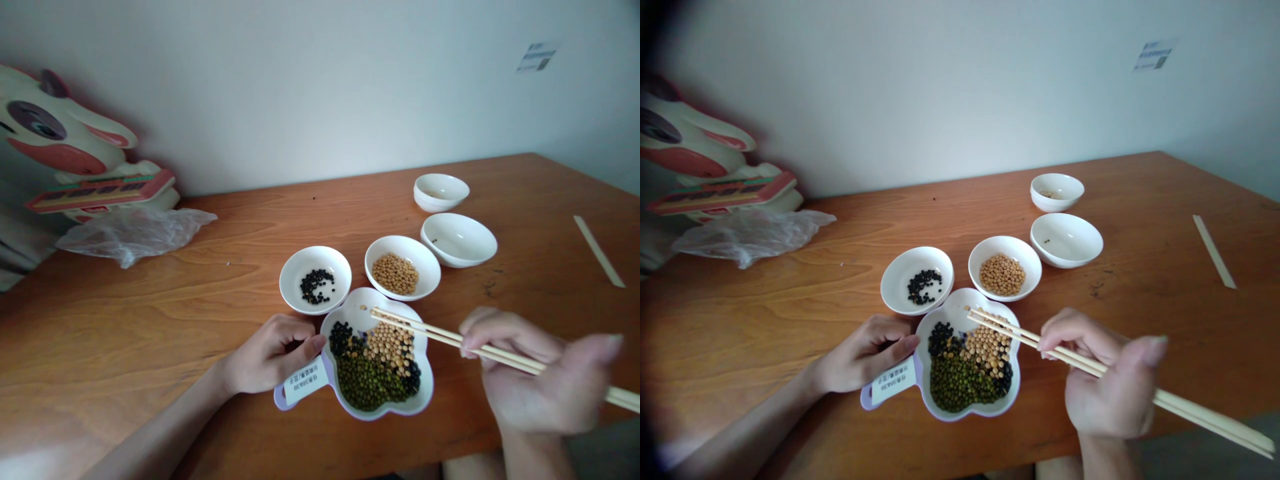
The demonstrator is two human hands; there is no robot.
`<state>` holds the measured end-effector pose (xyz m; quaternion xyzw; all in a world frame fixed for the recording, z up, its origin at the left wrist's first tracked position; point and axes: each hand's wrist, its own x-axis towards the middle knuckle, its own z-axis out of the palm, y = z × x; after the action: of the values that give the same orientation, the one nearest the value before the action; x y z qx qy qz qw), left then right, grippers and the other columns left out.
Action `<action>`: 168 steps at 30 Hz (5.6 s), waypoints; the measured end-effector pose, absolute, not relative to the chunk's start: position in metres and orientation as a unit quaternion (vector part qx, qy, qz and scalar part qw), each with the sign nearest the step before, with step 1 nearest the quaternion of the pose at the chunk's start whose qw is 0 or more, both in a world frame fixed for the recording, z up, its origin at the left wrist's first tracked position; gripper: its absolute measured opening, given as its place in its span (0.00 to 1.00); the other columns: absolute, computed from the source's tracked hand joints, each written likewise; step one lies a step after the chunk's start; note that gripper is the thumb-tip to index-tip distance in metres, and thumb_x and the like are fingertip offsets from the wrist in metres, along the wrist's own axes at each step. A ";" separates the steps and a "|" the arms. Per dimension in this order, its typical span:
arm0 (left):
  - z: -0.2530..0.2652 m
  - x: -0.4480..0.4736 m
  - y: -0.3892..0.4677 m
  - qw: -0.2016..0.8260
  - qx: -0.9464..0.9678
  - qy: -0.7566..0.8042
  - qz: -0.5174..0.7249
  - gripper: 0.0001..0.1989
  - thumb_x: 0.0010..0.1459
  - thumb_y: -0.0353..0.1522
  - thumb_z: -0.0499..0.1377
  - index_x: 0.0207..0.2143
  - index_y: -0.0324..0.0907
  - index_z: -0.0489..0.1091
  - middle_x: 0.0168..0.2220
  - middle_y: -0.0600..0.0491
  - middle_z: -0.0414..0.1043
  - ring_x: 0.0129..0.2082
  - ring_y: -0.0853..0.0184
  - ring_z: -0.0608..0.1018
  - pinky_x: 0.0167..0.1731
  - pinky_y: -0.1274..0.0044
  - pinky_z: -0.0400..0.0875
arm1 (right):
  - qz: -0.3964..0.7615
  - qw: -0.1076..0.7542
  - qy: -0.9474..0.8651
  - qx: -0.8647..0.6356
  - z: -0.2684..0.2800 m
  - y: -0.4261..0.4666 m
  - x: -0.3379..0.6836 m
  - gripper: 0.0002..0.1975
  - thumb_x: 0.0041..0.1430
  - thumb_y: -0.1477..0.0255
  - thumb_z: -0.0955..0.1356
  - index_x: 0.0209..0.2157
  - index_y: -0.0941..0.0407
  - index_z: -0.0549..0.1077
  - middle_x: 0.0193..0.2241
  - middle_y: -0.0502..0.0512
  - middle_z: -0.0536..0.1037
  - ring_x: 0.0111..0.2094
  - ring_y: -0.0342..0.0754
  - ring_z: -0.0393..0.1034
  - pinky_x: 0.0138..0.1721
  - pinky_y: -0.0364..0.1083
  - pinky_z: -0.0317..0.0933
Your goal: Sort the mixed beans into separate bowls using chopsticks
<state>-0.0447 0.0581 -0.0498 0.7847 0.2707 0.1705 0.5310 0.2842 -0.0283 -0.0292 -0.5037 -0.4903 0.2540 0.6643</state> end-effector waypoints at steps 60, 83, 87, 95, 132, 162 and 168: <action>-0.046 -0.045 0.059 0.524 0.790 0.274 0.159 0.24 0.79 0.39 0.52 0.27 0.40 0.62 0.23 0.58 0.60 0.22 0.74 0.61 0.21 0.81 0.55 | 0.327 0.565 -0.547 -0.524 -0.031 -0.029 0.263 0.46 0.70 0.36 0.50 0.22 0.53 0.79 0.20 0.55 0.76 0.23 0.49 0.71 0.24 0.47 0.63; -0.047 -0.045 0.059 0.530 0.784 0.282 0.157 0.24 0.79 0.39 0.53 0.26 0.40 0.62 0.23 0.59 0.60 0.22 0.75 0.61 0.21 0.82 0.55 | 0.292 0.620 -0.522 -0.508 -0.030 -0.031 0.278 0.46 0.71 0.37 0.50 0.21 0.52 0.80 0.18 0.56 0.75 0.24 0.51 0.70 0.25 0.48 0.64; -0.047 -0.045 0.058 0.531 0.783 0.281 0.160 0.24 0.79 0.39 0.53 0.27 0.40 0.63 0.23 0.59 0.60 0.22 0.75 0.61 0.21 0.82 0.55 | 0.296 0.586 -0.531 -0.536 -0.028 -0.031 0.281 0.48 0.68 0.34 0.50 0.20 0.53 0.79 0.18 0.56 0.75 0.23 0.51 0.69 0.23 0.48 0.63; -0.049 -0.045 0.060 0.522 0.791 0.279 0.156 0.24 0.79 0.39 0.52 0.27 0.40 0.62 0.23 0.59 0.60 0.22 0.74 0.61 0.22 0.81 0.55 | 0.254 0.587 -0.524 -0.562 -0.033 -0.032 0.286 0.48 0.69 0.34 0.47 0.20 0.52 0.78 0.20 0.57 0.76 0.24 0.52 0.70 0.25 0.49 0.63; -0.047 -0.045 0.058 0.520 0.791 0.280 0.158 0.24 0.79 0.39 0.52 0.27 0.40 0.62 0.23 0.59 0.60 0.22 0.75 0.60 0.21 0.82 0.55 | 0.257 0.559 -0.574 -0.540 -0.047 -0.029 0.290 0.49 0.71 0.37 0.48 0.22 0.54 0.81 0.20 0.60 0.79 0.23 0.53 0.74 0.23 0.49 0.66; -0.047 -0.044 0.058 0.513 0.797 0.273 0.163 0.24 0.79 0.38 0.52 0.26 0.40 0.62 0.23 0.58 0.60 0.22 0.74 0.61 0.21 0.82 0.56 | 0.249 0.558 -0.575 -0.544 -0.047 -0.027 0.270 0.44 0.72 0.40 0.49 0.25 0.52 0.81 0.22 0.58 0.78 0.24 0.53 0.73 0.24 0.50 0.62; -0.049 -0.045 0.058 0.531 0.784 0.277 0.160 0.24 0.79 0.39 0.52 0.27 0.40 0.61 0.23 0.58 0.60 0.22 0.75 0.60 0.20 0.82 0.54 | 0.226 0.557 -0.584 -0.545 -0.045 -0.030 0.267 0.35 0.79 0.51 0.55 0.35 0.52 0.86 0.27 0.55 0.84 0.26 0.49 0.75 0.26 0.47 0.66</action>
<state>-0.0452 0.0578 -0.0487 0.7844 0.2775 0.1595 0.5313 0.2668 -0.0297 -0.0447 -0.5450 -0.5843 0.2262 0.5572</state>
